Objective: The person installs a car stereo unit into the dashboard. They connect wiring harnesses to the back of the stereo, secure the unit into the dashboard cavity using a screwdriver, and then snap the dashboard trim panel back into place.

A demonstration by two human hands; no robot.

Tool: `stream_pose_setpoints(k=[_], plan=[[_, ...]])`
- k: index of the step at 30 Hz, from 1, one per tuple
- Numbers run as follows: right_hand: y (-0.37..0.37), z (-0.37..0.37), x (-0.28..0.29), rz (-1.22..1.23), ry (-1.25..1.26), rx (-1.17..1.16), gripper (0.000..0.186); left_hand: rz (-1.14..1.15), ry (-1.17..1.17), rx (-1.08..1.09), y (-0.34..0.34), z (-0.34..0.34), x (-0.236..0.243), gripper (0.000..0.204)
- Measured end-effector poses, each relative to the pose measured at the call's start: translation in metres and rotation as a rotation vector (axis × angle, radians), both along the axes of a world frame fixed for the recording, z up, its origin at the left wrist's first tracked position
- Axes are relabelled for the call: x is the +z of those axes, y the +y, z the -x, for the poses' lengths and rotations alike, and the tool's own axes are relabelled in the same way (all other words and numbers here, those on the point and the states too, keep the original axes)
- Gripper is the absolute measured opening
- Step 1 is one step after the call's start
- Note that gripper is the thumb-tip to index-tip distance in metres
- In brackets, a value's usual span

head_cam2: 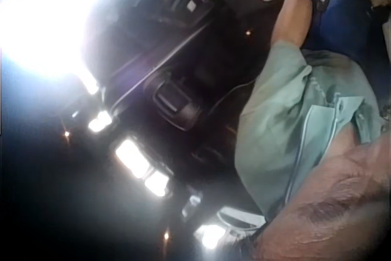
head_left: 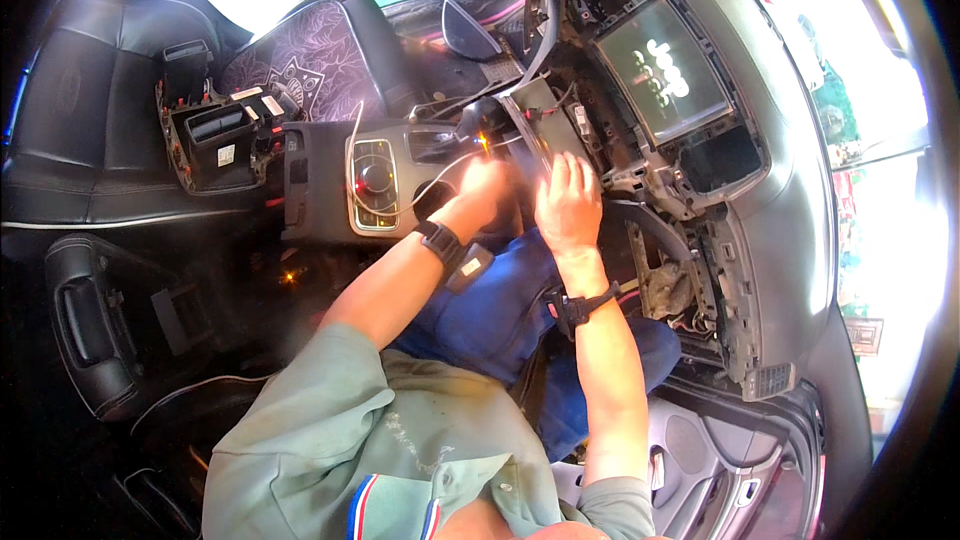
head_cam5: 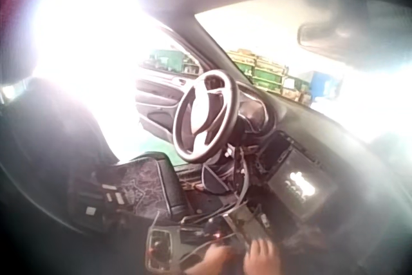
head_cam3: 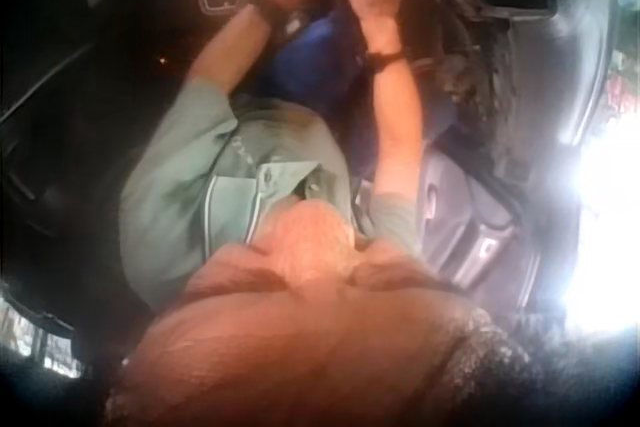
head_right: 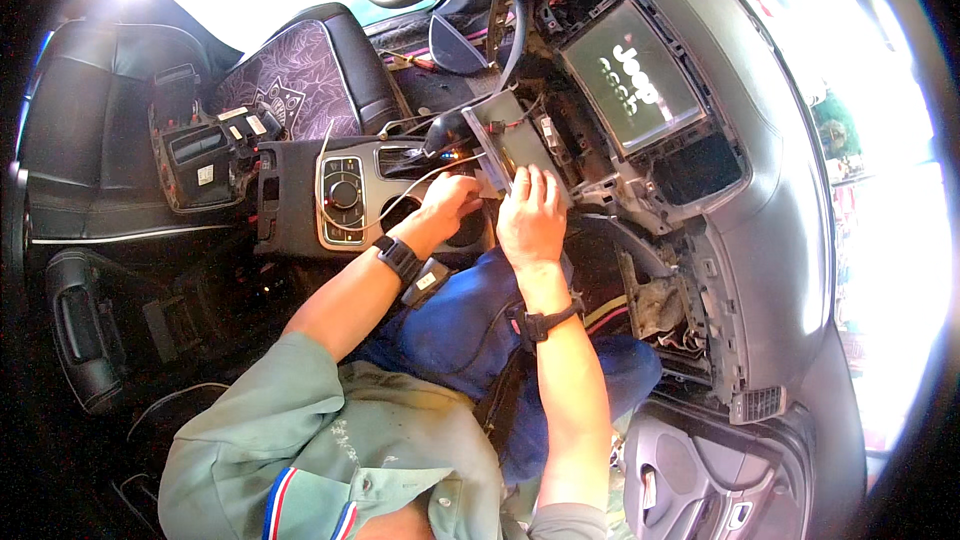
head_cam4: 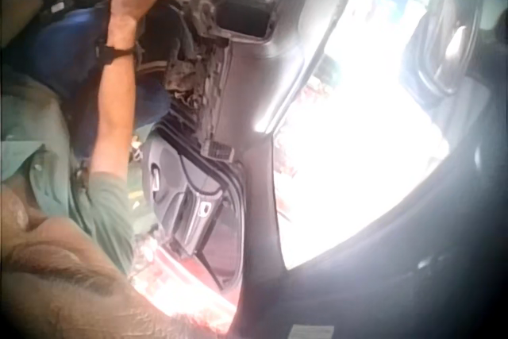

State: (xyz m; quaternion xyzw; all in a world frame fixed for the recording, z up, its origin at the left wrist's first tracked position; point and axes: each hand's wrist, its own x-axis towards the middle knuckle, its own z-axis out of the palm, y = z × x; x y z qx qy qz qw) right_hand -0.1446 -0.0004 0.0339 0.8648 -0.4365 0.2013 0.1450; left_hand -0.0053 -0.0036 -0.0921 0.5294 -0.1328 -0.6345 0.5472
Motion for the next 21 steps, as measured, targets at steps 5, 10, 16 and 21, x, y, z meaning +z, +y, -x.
stream_pose_setpoints(k=[5,10,16,21], plan=[[-0.003,0.000,-0.005,0.066,-0.044,-0.047,0.031,0.049,0.185,0.029,0.017,-0.013,0.027,0.043],[0.003,-0.005,-0.014,0.051,-0.019,-0.120,0.031,0.065,0.186,0.011,0.023,-0.014,0.026,0.047],[0.008,-0.020,-0.023,0.067,0.048,-0.100,0.034,0.132,0.212,-0.040,0.022,-0.020,0.006,0.050],[0.006,-0.029,-0.021,0.112,0.090,-0.135,0.033,0.258,0.410,-0.108,0.024,-0.028,-0.001,0.059]])
